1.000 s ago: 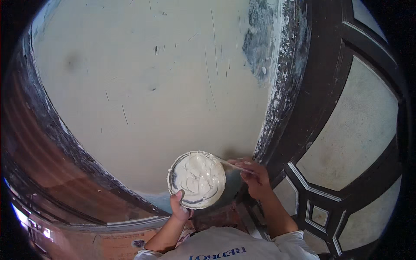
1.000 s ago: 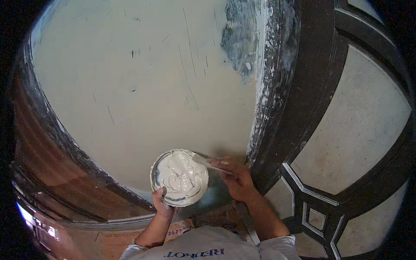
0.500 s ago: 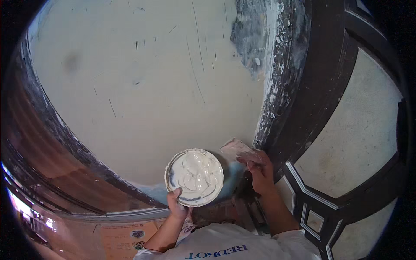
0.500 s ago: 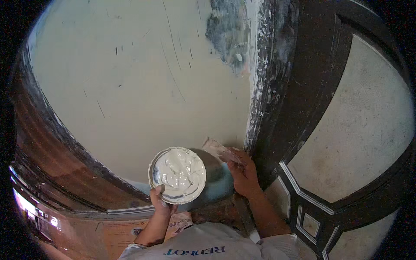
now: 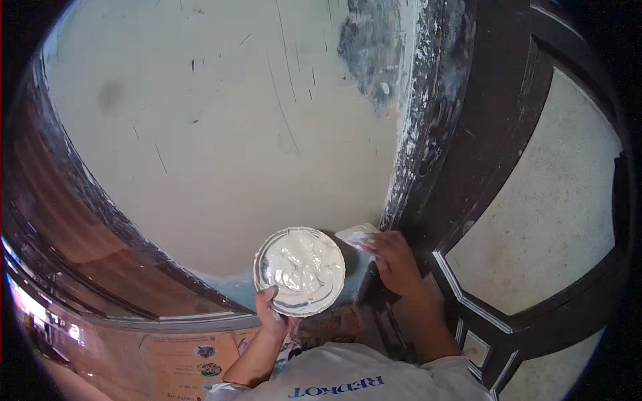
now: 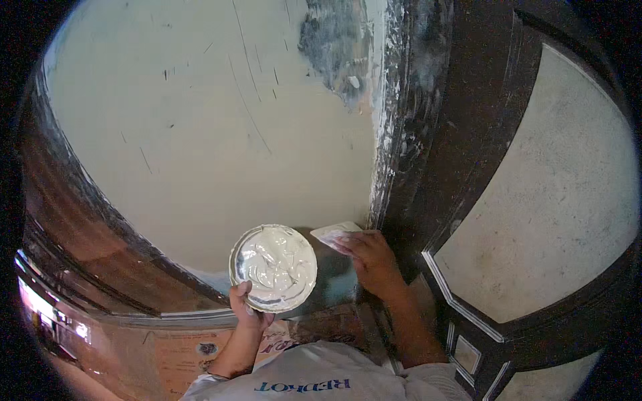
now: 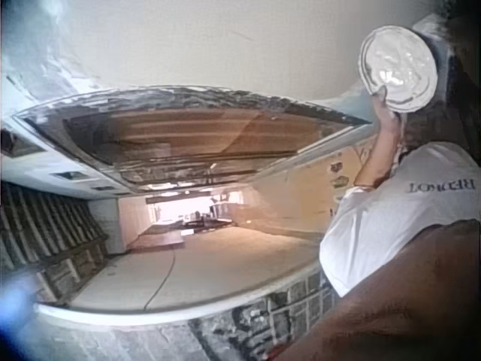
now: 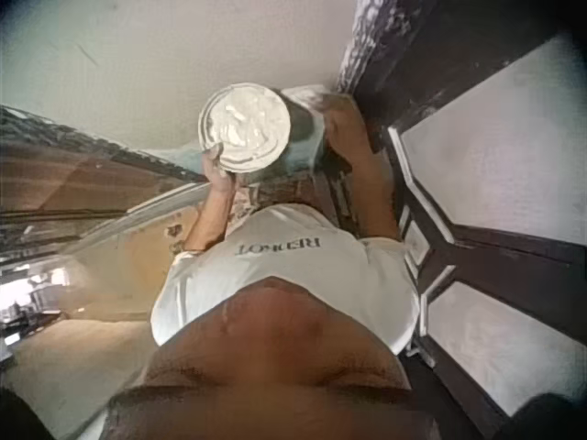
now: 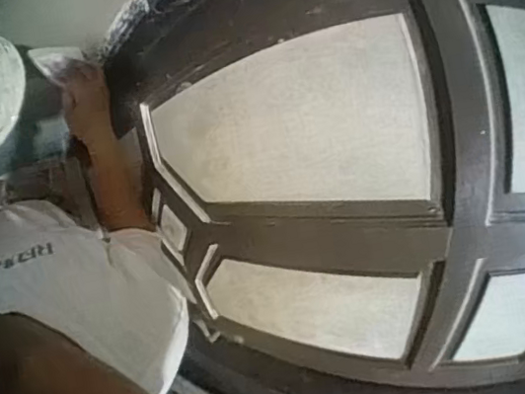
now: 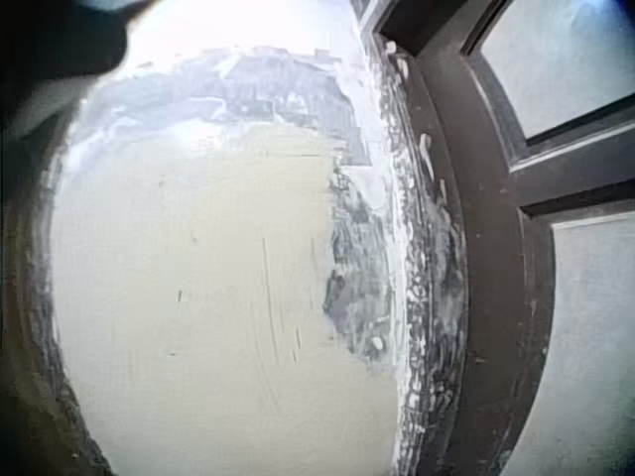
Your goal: The person applies and smooths plaster or filler onto a wall using a putty knife or spatula.
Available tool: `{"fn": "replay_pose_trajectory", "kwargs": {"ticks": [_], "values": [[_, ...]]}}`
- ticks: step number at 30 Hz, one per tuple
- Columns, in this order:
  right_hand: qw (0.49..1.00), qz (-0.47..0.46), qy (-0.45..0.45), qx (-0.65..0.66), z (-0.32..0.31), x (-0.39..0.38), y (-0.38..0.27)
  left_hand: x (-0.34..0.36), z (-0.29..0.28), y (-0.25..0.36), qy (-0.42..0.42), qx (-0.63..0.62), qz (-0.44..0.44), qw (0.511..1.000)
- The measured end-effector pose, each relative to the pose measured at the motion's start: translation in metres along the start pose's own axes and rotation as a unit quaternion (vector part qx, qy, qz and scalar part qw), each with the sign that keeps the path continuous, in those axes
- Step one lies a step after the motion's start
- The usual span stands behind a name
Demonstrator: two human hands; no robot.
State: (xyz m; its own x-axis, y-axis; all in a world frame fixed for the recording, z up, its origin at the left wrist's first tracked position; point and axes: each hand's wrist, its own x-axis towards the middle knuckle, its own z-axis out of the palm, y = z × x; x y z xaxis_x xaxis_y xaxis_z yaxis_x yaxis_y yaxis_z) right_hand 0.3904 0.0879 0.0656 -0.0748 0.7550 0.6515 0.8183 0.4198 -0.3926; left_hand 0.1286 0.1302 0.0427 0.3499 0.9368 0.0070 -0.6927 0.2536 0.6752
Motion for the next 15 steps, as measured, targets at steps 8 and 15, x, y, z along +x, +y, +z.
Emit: {"fn": "replay_pose_trajectory", "kwargs": {"ticks": [8,15], "values": [[0.989,-0.11,0.083,0.052,-0.029,0.028,-0.054,0.002,-0.035,-0.023,0.022,0.118,0.044,0.992],[0.99,0.065,0.09,0.084,-0.002,0.033,-0.085,0.003,-0.08,-0.032,-0.007,0.084,0.079,0.993]]}}
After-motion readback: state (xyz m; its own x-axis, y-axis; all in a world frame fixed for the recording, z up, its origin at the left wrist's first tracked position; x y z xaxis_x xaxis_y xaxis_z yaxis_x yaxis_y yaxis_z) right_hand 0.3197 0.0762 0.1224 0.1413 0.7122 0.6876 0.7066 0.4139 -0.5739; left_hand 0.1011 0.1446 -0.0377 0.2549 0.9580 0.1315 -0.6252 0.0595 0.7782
